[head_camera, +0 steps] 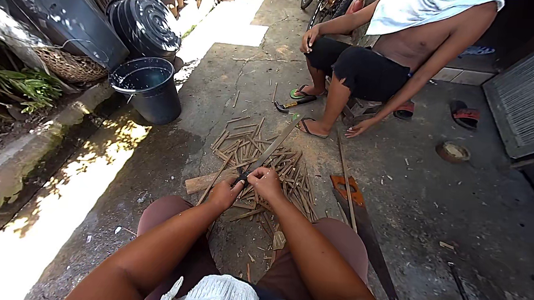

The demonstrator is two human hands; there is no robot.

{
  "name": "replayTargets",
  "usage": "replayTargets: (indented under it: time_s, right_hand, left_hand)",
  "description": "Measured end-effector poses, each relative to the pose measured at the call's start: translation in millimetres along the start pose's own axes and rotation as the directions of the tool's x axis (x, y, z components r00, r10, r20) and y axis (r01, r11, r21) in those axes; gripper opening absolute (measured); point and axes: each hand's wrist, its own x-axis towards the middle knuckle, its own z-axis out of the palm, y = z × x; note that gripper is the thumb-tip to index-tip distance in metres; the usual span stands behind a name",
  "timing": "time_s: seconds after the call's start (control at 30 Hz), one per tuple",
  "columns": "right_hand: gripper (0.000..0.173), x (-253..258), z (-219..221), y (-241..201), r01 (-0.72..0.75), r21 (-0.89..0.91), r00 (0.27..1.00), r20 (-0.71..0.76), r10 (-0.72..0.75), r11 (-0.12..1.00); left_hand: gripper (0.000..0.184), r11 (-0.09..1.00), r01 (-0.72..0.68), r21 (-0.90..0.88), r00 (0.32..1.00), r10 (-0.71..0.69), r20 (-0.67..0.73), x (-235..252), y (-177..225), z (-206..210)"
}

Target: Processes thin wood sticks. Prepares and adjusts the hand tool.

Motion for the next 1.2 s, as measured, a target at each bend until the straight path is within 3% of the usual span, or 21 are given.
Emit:
replayTargets:
  time_s: [0.2,0.37,0.47,0.83,1.0,1.1,1.2]
  right_hand:
    - [0.016,-3,1,6,0.061,-0.084,0.993,0.106,-0.052,0.995]
    - [0.031,-20,16,2,0.176,-0.276,0.983,0.093,-0.156,0.945]
    - [0.034,-27,21,1,0.218,-0.295,0.976,0.067,-0.207,0.930]
    - [0.034,-25,14,-1,0.137,-0.029,0.991,-0.003,-0.137,0.990]
    - [0.025,-16,10,-2,0.109,-0.047,0.994,0.030,-0.108,0.993]
    - [0.023,-22,9,-3,0.037,0.186,0.999,-0.001,-0.037,0.982]
    - [0.022,-36,5,-7,-0.046,0.414,0.998,-0.020,0.060,0.909]
  left_hand:
    - [0.047,1.000,-0.005,0.006,1.000,0.005,0.029,0,-12,4]
    - [0.046,0.997,0.014,0.073,1.000,-0.016,0.025,-4,-7,3]
    - [0.048,0.995,0.020,0.093,1.000,-0.021,0.011,-8,-3,0]
    - [0.050,0.992,0.018,0.124,1.000,-0.018,-0.006,-15,1,-7]
    - [0.050,0.981,-0.010,0.194,1.000,0.004,0.030,-20,7,-6]
    - [0.049,0.999,-0.002,0.042,0.999,0.001,0.034,-16,2,-7]
    - [0.046,0.961,-0.011,-0.277,1.000,0.006,-0.016,-14,0,-12]
